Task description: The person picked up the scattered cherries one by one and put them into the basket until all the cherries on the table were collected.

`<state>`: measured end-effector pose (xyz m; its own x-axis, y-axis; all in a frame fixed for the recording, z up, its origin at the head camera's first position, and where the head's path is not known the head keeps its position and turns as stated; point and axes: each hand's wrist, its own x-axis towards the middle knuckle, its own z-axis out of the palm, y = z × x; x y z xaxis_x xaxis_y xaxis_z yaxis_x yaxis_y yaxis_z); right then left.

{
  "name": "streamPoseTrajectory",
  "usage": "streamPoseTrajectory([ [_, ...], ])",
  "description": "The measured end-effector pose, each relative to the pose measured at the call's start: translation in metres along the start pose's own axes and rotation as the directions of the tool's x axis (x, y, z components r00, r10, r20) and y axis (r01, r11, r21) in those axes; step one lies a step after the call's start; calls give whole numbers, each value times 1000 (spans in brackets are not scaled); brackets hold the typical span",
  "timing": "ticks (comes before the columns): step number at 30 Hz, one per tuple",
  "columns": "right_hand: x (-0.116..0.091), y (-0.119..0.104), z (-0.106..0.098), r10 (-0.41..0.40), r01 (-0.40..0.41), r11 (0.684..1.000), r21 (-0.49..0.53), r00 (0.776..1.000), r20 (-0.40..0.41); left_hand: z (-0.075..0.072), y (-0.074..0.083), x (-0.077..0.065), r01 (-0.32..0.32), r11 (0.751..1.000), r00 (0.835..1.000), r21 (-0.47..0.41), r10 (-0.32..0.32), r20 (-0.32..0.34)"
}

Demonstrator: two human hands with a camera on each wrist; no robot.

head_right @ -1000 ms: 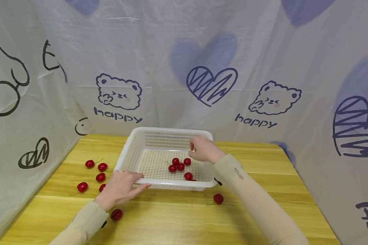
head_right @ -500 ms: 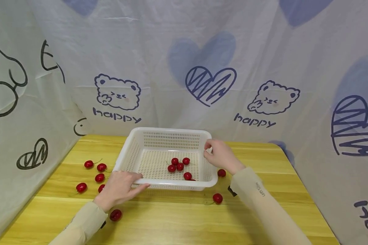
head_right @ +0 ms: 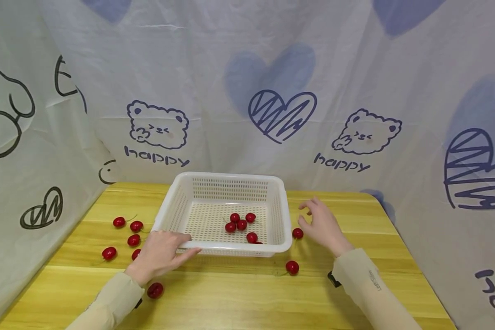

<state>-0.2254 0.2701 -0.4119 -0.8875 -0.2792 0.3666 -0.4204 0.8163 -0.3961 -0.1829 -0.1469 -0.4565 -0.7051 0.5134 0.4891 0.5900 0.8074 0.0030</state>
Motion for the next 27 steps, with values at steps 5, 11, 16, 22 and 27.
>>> streamPoseTrajectory([
  [5, -13, 11, 9, -43, 44, 998, -38, 999, 26, 0, 0, 0, 1, 1000, 1000, -2, -1, -10],
  [11, -27, 23, 16, -26, 34, 996, -79, 995, 101, 1, 0, -1, 8, 1000, 1000, 5, -8, 4],
  [16, -37, 31, 21, -13, 38, 989, -141, 985, 175, 0, 0, -2, 20, 1000, 1000, 9, -20, 17],
  [22, -44, 34, 27, 3, 50, 979, -198, 966, 257, 0, 0, -2, 18, 1000, 1000, 5, -18, 16],
  [27, -45, 33, 33, -15, 74, 978, -197, 957, 289, 1, 0, -1, 14, 1000, 1000, 7, -14, 20],
])
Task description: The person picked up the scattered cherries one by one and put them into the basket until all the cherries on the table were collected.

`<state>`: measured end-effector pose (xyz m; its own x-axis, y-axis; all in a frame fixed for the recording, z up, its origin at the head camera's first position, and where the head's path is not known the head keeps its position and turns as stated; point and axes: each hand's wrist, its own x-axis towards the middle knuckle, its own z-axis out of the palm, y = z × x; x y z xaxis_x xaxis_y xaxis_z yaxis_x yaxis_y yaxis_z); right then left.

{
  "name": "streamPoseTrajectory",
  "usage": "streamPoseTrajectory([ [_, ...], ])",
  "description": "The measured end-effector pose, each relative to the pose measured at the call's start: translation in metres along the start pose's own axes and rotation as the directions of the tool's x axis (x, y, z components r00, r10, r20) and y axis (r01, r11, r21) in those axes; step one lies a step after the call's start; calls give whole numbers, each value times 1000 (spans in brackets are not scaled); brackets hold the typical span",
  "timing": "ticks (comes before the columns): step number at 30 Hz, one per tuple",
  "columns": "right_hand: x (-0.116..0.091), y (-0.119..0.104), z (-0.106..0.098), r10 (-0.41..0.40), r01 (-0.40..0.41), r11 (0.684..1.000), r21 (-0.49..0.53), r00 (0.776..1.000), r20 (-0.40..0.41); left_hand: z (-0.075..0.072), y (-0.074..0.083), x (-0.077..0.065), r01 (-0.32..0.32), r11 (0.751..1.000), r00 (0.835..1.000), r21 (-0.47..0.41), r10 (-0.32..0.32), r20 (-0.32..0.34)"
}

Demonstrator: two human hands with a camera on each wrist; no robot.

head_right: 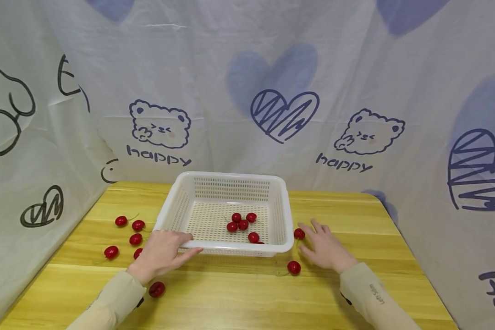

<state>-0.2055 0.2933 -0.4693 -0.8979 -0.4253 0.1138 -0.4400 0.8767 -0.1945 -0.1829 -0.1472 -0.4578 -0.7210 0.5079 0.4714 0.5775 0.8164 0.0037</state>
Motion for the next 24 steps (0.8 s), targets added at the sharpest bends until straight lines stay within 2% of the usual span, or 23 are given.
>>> streamPoseTrajectory([
  [12, 2, -11, 0, -50, 50, 999, -1, 998, 43, -1, 0, 1, -1, 1000, 1000, -5, 1, 1],
  [24, 1, -7, 6, -61, 61, 998, 1, 996, 69, -2, 0, 1, 4, 1000, 1000, -5, -4, 7],
])
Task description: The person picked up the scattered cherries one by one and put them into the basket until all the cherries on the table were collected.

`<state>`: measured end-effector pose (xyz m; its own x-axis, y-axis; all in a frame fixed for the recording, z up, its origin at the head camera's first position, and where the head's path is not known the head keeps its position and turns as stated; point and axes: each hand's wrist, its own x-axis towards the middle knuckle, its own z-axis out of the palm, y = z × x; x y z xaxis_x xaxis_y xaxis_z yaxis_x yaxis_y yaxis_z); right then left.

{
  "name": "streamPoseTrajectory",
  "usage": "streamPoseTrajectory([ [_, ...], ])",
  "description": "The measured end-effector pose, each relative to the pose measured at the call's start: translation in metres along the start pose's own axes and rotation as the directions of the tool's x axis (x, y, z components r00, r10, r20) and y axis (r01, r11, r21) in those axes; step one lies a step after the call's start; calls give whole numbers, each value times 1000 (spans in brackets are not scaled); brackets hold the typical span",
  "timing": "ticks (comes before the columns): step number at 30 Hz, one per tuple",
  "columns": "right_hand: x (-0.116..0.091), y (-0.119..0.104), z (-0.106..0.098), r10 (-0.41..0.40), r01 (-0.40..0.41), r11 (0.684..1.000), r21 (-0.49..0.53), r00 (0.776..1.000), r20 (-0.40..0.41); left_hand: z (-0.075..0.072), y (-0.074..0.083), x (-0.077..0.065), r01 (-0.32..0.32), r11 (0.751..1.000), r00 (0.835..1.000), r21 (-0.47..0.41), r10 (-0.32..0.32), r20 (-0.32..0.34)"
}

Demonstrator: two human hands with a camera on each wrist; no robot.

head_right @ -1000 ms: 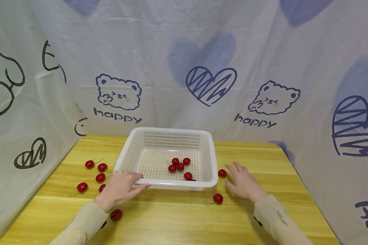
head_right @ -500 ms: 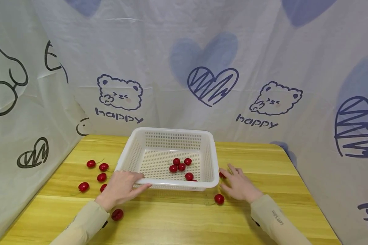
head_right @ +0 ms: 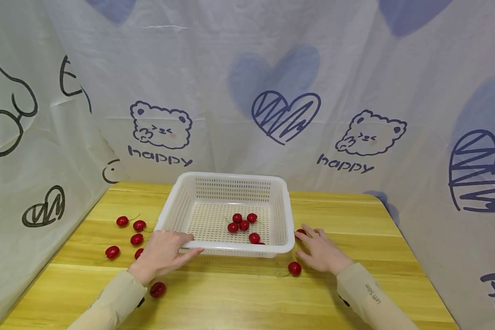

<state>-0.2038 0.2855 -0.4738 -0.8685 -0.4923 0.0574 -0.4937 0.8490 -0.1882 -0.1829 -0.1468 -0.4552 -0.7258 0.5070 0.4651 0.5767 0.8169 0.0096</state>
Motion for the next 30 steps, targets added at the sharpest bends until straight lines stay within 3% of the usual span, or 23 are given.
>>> streamPoseTrajectory([
  [21, -13, 12, -2, 37, -37, 999, 23, 999, 10, 0, 0, -1, -9, 1000, 1000, 0, 9, -10],
  [30, -19, 16, -1, 28, -27, 999, 23, 999, -31, 0, 1, 0, -11, 1000, 1000, -4, 11, -13],
])
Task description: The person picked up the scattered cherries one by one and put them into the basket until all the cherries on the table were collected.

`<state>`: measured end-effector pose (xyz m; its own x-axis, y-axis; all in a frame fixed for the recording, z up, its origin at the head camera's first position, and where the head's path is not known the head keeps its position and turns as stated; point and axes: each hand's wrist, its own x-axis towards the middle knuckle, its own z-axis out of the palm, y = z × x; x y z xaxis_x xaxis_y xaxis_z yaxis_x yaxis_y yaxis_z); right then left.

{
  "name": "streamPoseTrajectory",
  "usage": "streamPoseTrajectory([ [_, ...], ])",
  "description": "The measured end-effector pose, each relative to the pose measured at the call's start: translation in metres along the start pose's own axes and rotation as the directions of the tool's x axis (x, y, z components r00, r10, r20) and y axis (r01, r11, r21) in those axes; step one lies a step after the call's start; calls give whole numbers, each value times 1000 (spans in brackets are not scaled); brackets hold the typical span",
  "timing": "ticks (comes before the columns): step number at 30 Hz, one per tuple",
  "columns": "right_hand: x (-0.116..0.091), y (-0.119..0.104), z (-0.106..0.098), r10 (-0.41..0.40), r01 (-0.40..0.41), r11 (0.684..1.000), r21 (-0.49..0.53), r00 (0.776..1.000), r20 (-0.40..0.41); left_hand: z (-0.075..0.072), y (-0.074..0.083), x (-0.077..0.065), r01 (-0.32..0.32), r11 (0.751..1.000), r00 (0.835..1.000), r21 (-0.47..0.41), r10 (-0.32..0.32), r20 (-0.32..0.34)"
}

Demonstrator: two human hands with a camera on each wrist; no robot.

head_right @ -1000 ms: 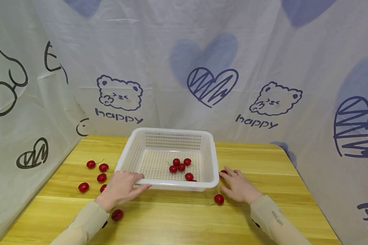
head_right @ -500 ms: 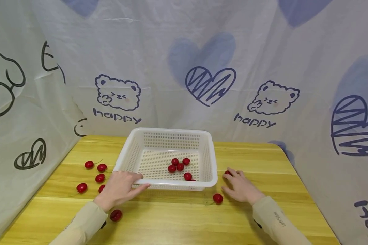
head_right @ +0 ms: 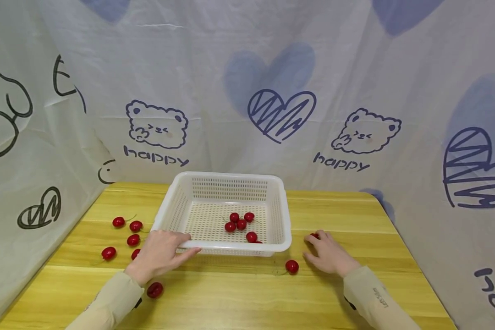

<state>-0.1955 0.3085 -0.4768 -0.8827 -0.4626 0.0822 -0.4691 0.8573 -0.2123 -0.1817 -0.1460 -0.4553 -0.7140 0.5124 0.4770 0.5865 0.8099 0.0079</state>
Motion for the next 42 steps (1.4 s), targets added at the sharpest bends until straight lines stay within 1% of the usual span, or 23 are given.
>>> streamPoseTrajectory([
  [7, 2, 3, 1, -16, 15, 1000, -12, 999, -36, -2, 0, -1, 8, 1000, 1000, 5, -9, 13],
  [13, 2, 3, -1, -31, 31, 999, 6, 999, -38, -1, 0, -1, 1, 1000, 1000, -4, -1, -6],
  [18, 2, 1, -2, -19, 20, 999, 32, 999, -39, 0, 0, 0, -5, 1000, 1000, -1, 5, -17],
  [23, 4, 1, -3, -6, 8, 999, 49, 999, -39, 0, 0, 0, -6, 1000, 1000, 4, 6, -10],
  [29, 7, 0, -7, 11, -9, 995, 99, 1000, -19, -1, 0, 0, 1, 1000, 1000, 4, -1, 0],
  [34, 10, -4, -10, 42, -40, 983, 178, 999, -6, -2, 0, 1, 4, 1000, 1000, 8, -4, 11],
  [42, 18, -19, -23, 19, -5, 969, 248, 998, -56, -1, 0, 0, -2, 1000, 1000, 15, 2, 1],
])
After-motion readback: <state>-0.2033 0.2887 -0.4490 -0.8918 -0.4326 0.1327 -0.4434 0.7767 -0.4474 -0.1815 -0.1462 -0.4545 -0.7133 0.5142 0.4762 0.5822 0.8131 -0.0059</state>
